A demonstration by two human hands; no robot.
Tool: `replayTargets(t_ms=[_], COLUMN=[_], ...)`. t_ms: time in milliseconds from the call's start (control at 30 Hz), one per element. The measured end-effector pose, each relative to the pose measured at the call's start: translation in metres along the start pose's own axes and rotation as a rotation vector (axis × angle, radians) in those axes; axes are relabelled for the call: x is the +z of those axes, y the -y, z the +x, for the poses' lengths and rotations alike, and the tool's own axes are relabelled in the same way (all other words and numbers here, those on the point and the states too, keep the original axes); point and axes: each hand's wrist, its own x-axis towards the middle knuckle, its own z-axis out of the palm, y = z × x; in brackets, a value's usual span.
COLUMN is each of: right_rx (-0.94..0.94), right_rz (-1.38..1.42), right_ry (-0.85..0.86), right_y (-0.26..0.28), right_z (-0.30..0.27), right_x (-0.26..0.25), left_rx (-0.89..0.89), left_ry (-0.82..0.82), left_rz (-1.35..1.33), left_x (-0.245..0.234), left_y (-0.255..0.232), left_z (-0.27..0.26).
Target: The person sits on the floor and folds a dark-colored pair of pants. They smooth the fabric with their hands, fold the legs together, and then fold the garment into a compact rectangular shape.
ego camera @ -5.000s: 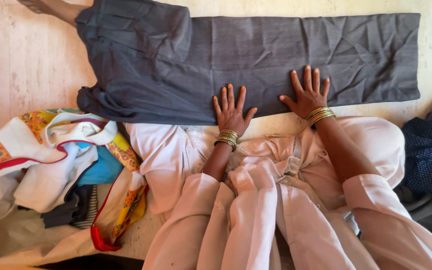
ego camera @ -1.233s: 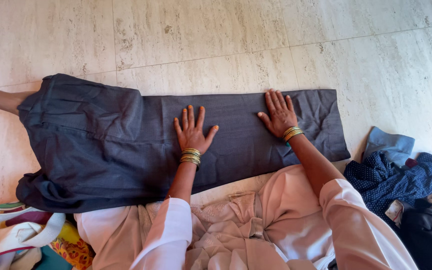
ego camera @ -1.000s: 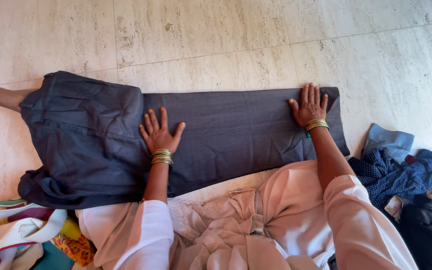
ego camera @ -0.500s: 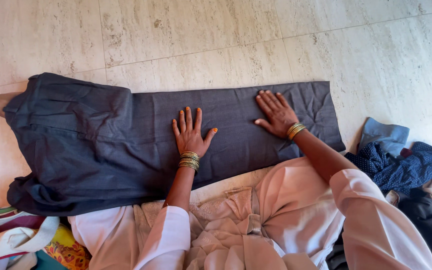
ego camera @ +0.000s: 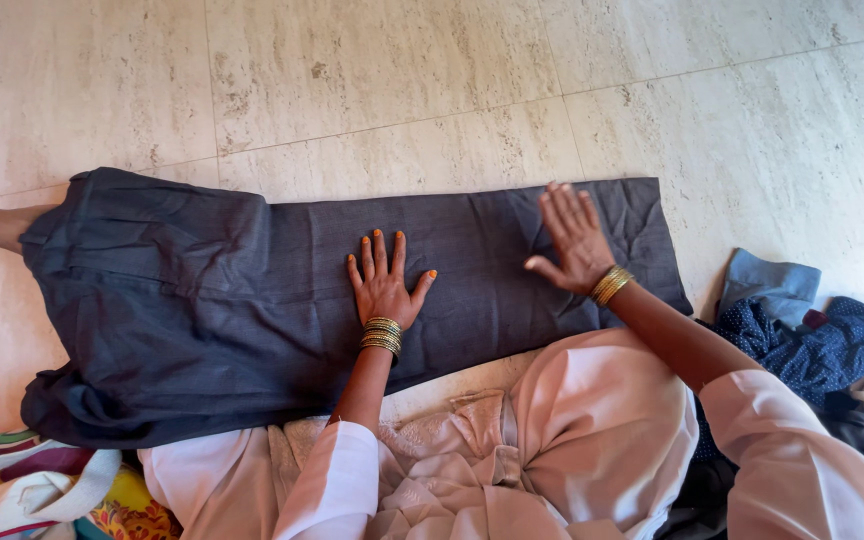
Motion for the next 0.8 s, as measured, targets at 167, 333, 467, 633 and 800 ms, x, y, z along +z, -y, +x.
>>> replayTargets(t_ms=[167,333,467,633,800], right_rx=[-0.059,0.325,0.649,0.514,-0.023], right_rz=[0.012,-0.082,-0.064,-0.053,0.039], right_ry=[0.307,0.206,0.219,0.047,0.104], right_y=[0.007,-0.048,-0.066,-0.04,0.05], right_z=[-0.007,-0.033,-0.04,-0.01,0.032], right_x=[0.002,0.0,-0.014,-0.034,0.002], left_rx=[0.001,-0.006,-0.011,-0.038,-0.025], left_ry=[0.007,0.013,0.009,0.036,0.011], left_rz=[0.011,-0.004,-0.016,-0.015,-0.017], left_x=[-0.002,-0.001,-0.004,-0.008,-0.008], left_y=[0.003,0.001,-0.001,-0.005,-0.003], left_z=[0.001,-0.001,0.0,0.0,0.0])
